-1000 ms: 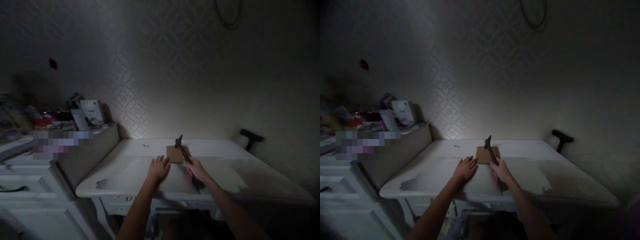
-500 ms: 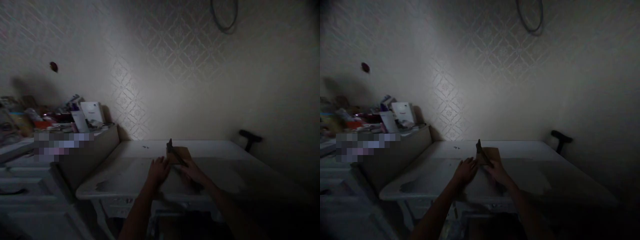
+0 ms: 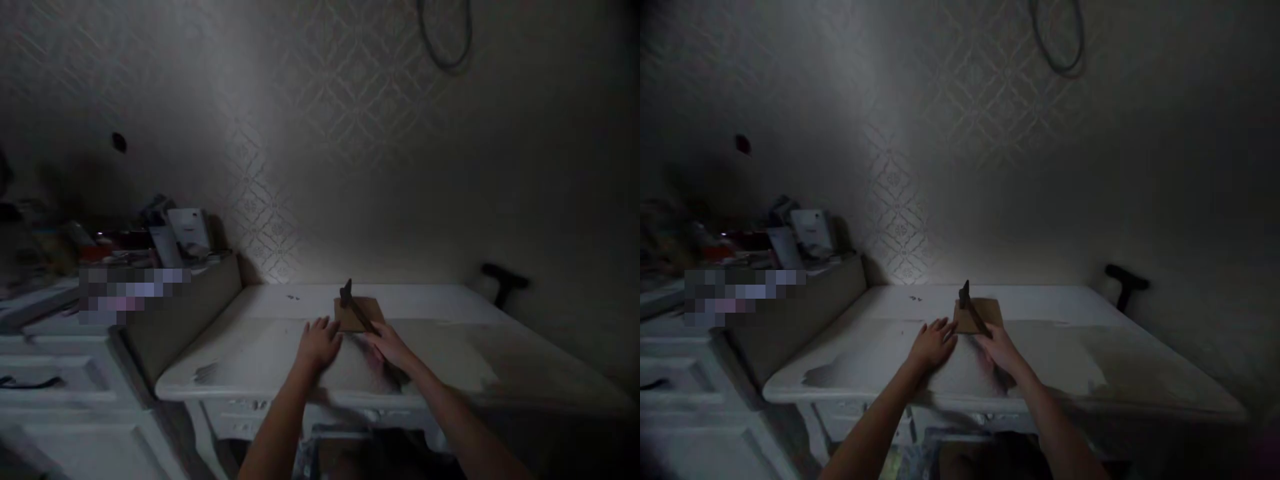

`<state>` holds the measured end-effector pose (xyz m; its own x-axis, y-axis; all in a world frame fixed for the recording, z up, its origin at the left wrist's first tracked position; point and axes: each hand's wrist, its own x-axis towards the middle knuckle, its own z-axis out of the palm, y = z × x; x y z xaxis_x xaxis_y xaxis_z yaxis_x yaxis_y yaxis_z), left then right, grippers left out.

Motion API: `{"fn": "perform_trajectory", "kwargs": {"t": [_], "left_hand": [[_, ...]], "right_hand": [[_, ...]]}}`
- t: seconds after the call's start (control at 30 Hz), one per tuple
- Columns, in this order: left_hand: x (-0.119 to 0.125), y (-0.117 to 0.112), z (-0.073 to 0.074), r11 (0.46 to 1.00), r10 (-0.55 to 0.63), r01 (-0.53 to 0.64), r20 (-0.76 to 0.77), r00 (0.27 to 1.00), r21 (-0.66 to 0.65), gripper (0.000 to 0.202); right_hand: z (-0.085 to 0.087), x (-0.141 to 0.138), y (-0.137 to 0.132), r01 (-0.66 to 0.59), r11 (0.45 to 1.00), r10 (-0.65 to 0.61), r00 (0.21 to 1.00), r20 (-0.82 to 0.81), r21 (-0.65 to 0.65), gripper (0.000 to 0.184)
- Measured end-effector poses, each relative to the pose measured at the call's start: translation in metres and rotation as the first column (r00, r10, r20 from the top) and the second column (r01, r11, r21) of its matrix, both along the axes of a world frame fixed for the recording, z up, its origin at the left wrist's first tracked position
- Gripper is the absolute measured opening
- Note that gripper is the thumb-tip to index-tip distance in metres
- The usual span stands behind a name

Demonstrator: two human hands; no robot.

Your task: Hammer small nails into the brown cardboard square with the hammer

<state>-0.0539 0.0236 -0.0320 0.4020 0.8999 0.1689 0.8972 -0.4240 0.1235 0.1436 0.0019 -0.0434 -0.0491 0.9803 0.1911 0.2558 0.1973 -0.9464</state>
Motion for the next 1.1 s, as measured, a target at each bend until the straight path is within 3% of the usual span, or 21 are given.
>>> {"fn": "perform_trajectory", "kwargs": {"t": [0.67, 0.9, 1.1], "left_hand": [[-0.0012, 0.0012, -0.0013, 1.000, -0.009, 0.009, -0.015, 1.000, 0.011, 0.051], [-0.0010, 0.0013, -0.0002, 1.000, -0.006, 0.006, -0.020, 1.000, -0.006, 0.050], [-0.0016, 0.0013, -0.0002, 1.000, -0.007, 0.007, -0.008, 1.000, -0.008, 0.050]], "right_hand": [[-0.0003, -0.0004, -0.0001, -0.006, 1.000, 0.006, 1.000, 0.004, 0.009, 0.036], [-0.0048, 0.0016, 0.0031, 0.001, 1.000, -0.001, 1.000, 0.012, 0.009, 0.046], [-0.0040, 0.0005, 0.0038, 0.009, 0.999, -0.010, 1.000, 0.008, 0.040, 0.043]]}}
